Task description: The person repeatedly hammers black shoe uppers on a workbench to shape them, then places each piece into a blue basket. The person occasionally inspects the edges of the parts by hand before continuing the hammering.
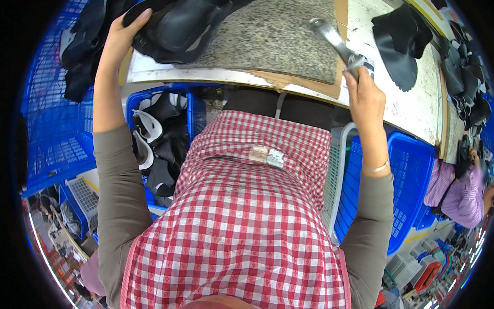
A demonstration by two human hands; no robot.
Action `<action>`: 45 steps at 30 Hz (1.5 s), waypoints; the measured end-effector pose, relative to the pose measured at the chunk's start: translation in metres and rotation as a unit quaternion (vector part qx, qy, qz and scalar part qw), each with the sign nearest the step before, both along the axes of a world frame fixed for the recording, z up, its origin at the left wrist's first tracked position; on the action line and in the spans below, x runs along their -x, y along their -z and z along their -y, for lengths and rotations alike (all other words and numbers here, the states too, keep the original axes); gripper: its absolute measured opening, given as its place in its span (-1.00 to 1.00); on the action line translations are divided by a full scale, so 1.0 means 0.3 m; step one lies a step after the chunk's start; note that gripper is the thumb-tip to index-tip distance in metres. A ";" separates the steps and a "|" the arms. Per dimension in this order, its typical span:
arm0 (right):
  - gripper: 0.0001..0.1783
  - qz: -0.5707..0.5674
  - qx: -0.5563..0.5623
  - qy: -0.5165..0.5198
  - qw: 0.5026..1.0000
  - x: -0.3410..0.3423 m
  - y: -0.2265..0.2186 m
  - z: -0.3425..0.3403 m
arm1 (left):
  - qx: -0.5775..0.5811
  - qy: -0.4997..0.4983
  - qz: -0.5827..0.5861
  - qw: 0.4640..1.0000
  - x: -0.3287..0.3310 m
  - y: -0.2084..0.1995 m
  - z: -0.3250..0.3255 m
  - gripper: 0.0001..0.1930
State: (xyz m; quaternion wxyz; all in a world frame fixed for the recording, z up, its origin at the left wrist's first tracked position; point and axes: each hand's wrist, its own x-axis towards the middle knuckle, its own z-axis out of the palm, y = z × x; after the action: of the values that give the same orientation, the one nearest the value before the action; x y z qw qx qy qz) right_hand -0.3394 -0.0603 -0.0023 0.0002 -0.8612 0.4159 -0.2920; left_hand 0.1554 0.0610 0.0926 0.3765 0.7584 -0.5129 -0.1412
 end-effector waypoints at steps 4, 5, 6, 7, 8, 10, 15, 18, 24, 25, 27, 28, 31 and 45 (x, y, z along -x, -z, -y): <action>-0.67 -0.147 -0.008 0.056 0.988 -0.148 0.017 0.070 | 0.020 -0.078 -0.301 0.950 -0.113 0.137 -0.217 -0.40; -0.61 -0.073 0.075 -0.025 0.994 -0.188 -0.007 0.054 | 0.007 -0.016 -0.365 0.931 -0.091 0.170 -0.253 -0.37; -0.53 0.004 0.145 -0.086 0.986 -0.219 -0.047 0.024 | -0.012 -0.001 -0.387 0.922 -0.053 0.204 -0.282 -0.35; -0.46 0.051 0.172 -0.151 0.972 -0.242 -0.098 -0.025 | -0.032 0.013 -0.407 0.913 -0.011 0.230 -0.305 -0.33; -0.39 0.090 0.167 -0.172 0.967 -0.257 -0.146 -0.080 | -0.049 0.001 -0.404 0.913 0.059 0.277 -0.334 -0.33; -0.32 0.040 0.119 -0.295 0.947 -0.302 -0.225 -0.165 | -0.075 0.069 -0.463 0.880 0.166 0.366 -0.271 -0.38; -0.51 -0.206 -0.303 -0.397 0.841 -0.428 -0.145 -0.220 | -0.222 0.166 -0.488 0.827 0.400 0.554 -0.161 -0.48; -0.57 -0.054 -0.459 -0.340 0.819 -0.359 -0.047 -0.260 | -0.228 0.171 -0.310 0.907 0.482 0.568 -0.146 -0.58; -0.61 -0.019 -0.499 -0.324 0.804 -0.312 -0.011 -0.273 | 0.011 0.307 -0.316 0.898 0.531 0.365 -0.216 -0.63; -0.61 -0.050 -0.489 -0.276 0.826 -0.309 -0.015 -0.279 | -0.033 0.294 -0.292 0.909 0.571 0.345 -0.221 -0.67; -0.61 -0.032 -0.468 -0.243 0.849 -0.300 -0.016 -0.299 | -0.066 0.215 -0.346 0.911 0.659 0.325 -0.229 -0.81; -0.60 -0.072 -0.453 -0.208 0.864 -0.287 -0.014 -0.311 | -0.099 0.167 -0.336 0.922 0.701 0.328 -0.231 -0.83; -0.57 -0.080 -0.379 -0.170 0.906 -0.225 0.007 -0.350 | -0.038 0.153 -0.195 0.968 0.782 0.364 -0.249 -0.79; -0.85 0.038 -0.218 -0.159 0.962 -0.174 0.013 -0.276 | 0.132 0.044 -0.197 0.971 0.483 0.295 -0.637 -0.73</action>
State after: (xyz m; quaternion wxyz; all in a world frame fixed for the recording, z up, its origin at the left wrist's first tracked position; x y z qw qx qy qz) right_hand -0.2873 0.0224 -0.0062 0.2498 -0.8835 0.3273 -0.2234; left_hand 0.0104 0.2520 0.0042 0.5603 0.6359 -0.4758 -0.2351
